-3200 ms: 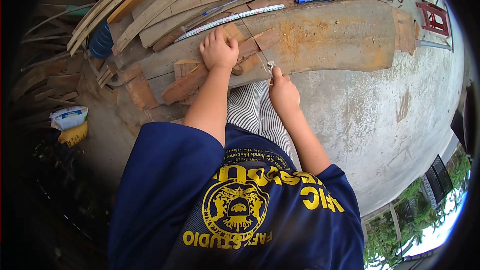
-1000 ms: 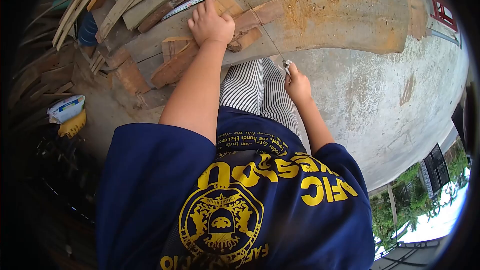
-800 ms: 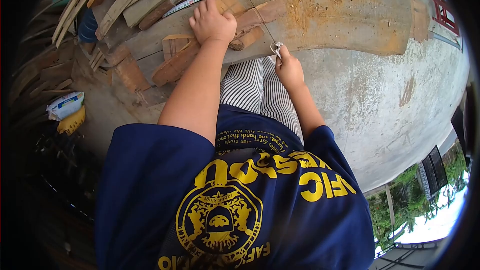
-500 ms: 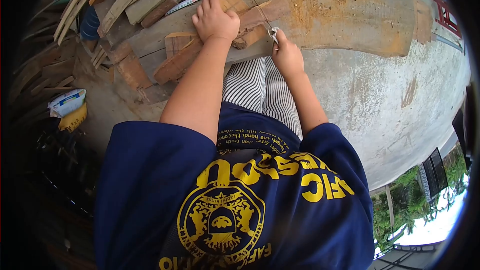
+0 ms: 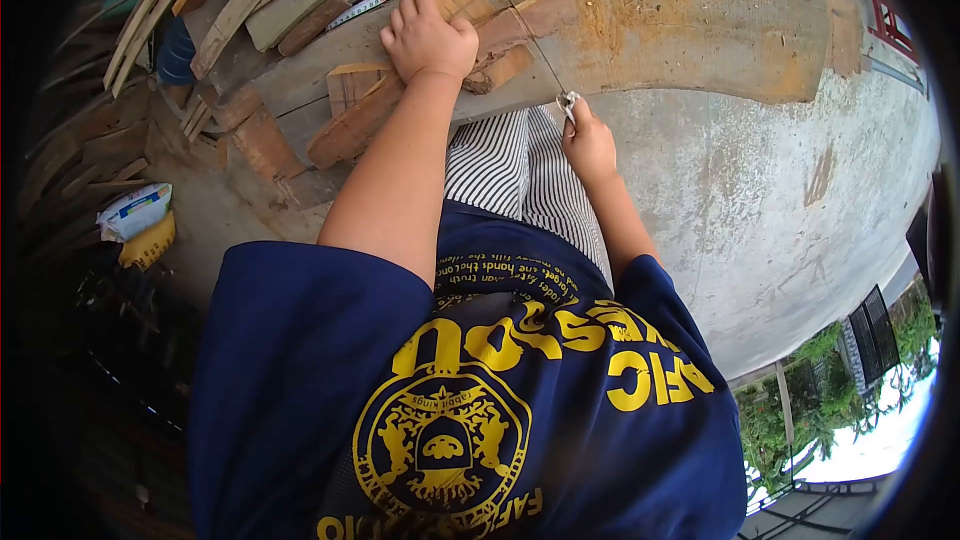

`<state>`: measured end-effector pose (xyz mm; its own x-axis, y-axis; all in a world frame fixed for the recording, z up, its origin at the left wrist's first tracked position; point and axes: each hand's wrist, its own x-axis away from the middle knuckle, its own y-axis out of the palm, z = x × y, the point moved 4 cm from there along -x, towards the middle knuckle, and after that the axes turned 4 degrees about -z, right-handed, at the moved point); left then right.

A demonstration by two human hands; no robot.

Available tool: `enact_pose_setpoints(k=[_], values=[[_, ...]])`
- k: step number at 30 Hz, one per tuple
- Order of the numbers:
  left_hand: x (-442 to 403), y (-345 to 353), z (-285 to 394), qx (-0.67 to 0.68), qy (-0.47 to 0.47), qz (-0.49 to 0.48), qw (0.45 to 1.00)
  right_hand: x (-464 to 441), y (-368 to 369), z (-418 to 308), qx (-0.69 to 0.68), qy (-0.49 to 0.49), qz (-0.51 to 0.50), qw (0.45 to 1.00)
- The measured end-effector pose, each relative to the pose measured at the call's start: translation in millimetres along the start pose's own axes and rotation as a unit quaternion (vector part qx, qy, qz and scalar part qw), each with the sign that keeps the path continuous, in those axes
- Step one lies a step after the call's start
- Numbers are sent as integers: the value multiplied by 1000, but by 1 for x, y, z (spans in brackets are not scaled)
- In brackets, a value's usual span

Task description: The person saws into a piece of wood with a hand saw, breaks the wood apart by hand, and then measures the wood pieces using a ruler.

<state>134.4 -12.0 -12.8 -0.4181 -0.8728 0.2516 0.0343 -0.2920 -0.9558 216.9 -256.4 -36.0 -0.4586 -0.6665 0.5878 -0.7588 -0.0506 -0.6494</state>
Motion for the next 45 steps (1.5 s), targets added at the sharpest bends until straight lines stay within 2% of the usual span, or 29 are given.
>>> enact_pose_setpoints(k=[4, 6, 10, 12, 13, 15, 16, 23, 28, 35, 38, 41, 45], values=[[4, 0, -2, 3, 8, -3, 1000, 49, 5, 24, -21, 26, 4, 999], [10, -12, 10, 66, 142, 84, 984, 45, 0, 16, -26, 30, 22, 999], [16, -16, 13, 71, 206, 85, 972, 4, -8, -18, -4, 38, 1, 999], [22, -12, 17, 18, 299, 62, 952, -13, -8, -22, -8, 18, 12, 1000], [23, -11, 16, 15, 303, 64, 951, -12, -7, -22, -12, 18, 15, 1000], [28, -6, 23, -63, 394, 22, 917, -12, -7, -25, -36, 8, 14, 999], [27, -5, 24, -73, 368, 20, 927, -12, -8, -25, -40, 10, 16, 999], [30, -7, 27, -101, 336, 53, 935, 2, -7, -8, -23, 25, -3, 999], [29, -6, 26, -91, 336, 60, 936, 31, -4, 11, -32, 17, 29, 999], [29, -5, 26, -80, 349, 76, 931, -11, -19, -24, -16, 10, 10, 1000], [28, -5, 26, -80, 344, 72, 933, 9, -3, -2, -18, 29, -12, 999], [29, -5, 27, -77, 344, 80, 932, 31, 2, 24, -21, 8, 17, 1000], [30, -6, 28, -84, 344, 82, 932, 20, -7, 11, -9, 12, 14, 1000]])
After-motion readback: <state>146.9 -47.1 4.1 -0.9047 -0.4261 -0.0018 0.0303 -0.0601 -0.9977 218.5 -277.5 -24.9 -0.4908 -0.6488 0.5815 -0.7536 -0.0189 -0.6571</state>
